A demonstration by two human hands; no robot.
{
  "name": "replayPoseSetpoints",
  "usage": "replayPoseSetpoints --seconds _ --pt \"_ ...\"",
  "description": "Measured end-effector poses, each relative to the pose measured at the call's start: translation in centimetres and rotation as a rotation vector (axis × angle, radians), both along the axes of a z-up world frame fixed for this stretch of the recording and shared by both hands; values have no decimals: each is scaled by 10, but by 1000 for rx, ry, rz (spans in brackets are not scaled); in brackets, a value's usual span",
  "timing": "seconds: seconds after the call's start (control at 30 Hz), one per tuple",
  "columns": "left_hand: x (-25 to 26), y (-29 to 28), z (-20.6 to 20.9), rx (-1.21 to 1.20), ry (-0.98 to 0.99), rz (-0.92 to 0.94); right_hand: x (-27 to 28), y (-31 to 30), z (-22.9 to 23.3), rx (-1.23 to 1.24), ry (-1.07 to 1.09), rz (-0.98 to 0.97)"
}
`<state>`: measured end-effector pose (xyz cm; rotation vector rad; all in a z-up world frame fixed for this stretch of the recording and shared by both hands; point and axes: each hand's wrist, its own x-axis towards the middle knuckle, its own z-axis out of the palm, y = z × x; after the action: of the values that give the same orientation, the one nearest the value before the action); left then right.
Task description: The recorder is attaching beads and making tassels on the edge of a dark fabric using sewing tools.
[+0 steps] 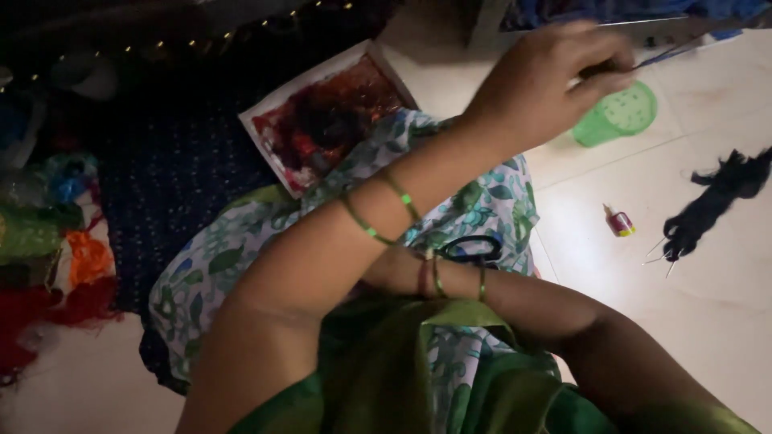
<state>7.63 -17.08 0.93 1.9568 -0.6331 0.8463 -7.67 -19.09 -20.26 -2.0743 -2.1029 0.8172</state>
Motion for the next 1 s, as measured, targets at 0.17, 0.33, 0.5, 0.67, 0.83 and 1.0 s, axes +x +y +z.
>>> replayPoseSetpoints --seconds 0.17,0.33,0.5,0.67,0.83,1.0 --pt "27 -39 15 -253 0 -294 -16 20 -19 289 226 -82" --pt "40 -27 -70 0 297 -190 -15 18 -28 743 539 -151" --pt "-4 25 -106 227 541 -137 -5 4 39 715 -9 184" --pt "-52 85 -135 293 661 -54 20 -43 123 642 -57 272" --pt "-124 122 -157 19 1122 79 107 -145 129 800 69 -170" --pt "-171 93 -185 -312 1086 -66 155 -186 40 748 361 -1329"
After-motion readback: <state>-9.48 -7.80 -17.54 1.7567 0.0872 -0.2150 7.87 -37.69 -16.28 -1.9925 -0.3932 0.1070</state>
